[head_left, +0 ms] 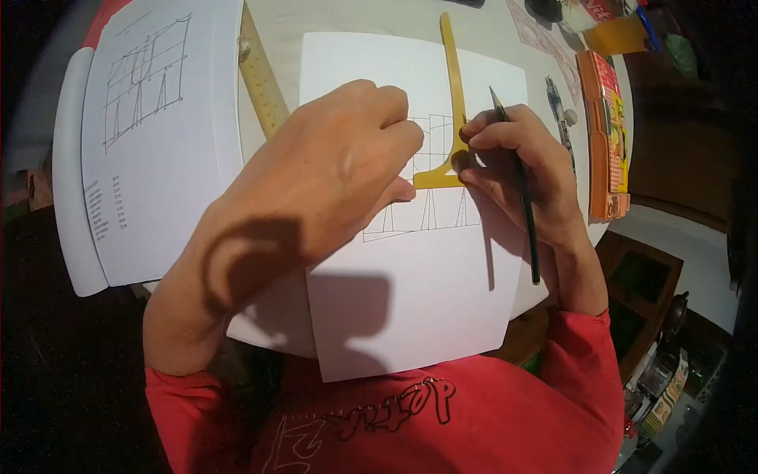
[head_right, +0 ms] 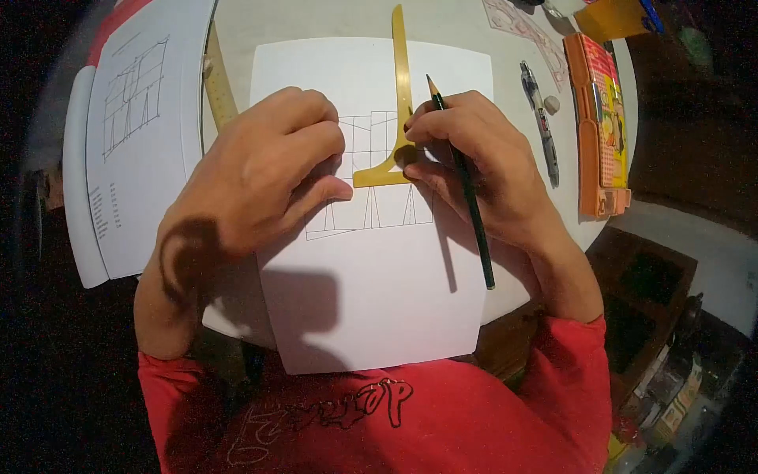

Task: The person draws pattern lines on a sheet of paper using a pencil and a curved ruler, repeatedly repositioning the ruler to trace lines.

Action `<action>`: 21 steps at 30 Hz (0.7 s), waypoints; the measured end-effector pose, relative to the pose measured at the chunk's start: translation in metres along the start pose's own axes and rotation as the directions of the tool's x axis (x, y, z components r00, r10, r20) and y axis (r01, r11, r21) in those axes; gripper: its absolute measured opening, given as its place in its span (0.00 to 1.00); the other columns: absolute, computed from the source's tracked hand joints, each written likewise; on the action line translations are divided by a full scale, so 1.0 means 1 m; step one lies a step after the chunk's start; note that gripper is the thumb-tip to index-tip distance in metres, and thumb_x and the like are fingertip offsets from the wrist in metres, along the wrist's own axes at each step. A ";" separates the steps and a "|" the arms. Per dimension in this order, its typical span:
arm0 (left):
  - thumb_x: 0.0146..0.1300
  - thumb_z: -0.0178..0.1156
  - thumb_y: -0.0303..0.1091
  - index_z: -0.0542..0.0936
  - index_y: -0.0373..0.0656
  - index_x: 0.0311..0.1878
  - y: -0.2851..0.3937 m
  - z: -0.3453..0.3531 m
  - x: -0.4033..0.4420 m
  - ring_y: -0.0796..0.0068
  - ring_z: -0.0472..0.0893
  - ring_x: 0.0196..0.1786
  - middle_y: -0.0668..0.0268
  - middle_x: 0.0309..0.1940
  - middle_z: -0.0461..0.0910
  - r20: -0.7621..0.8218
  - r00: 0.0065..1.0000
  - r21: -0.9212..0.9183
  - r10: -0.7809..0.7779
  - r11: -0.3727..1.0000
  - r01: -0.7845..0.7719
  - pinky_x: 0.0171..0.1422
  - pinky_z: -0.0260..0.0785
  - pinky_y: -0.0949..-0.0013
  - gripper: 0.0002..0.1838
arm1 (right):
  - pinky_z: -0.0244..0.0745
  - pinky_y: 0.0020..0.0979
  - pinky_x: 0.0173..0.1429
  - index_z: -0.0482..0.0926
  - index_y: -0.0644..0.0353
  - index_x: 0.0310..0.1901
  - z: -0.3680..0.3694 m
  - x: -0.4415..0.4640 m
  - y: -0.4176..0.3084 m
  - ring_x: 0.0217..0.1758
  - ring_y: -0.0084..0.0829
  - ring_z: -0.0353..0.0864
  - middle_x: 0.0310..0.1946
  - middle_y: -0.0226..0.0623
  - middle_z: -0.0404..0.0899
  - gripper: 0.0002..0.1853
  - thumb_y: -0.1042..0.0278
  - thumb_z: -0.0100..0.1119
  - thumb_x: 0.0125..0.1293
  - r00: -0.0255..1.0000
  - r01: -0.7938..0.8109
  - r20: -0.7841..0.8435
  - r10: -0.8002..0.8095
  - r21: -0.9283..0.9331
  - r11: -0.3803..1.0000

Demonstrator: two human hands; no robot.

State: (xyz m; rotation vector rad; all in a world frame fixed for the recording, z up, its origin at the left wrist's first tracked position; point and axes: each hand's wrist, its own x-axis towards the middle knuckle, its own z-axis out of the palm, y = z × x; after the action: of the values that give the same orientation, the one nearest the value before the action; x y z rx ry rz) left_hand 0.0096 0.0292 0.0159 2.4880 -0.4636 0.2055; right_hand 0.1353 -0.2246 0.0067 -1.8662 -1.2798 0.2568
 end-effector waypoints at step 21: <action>0.70 0.75 0.40 0.79 0.41 0.36 0.002 0.007 0.002 0.65 0.74 0.41 0.62 0.41 0.77 -0.052 0.998 0.065 0.041 0.997 -0.038 0.46 0.71 0.63 0.16 | 0.71 0.32 0.45 0.86 0.56 0.50 -0.003 0.002 -0.002 0.43 0.30 0.75 0.44 0.33 0.86 0.13 0.74 0.79 0.66 0.997 0.071 0.034 -0.069 -0.047 0.996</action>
State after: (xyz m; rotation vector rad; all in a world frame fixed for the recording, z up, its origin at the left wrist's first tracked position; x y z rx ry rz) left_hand 0.0112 0.0229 0.0120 2.5303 -0.4915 0.3059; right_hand 0.1360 -0.2244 0.0103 -1.8603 -1.3816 0.2208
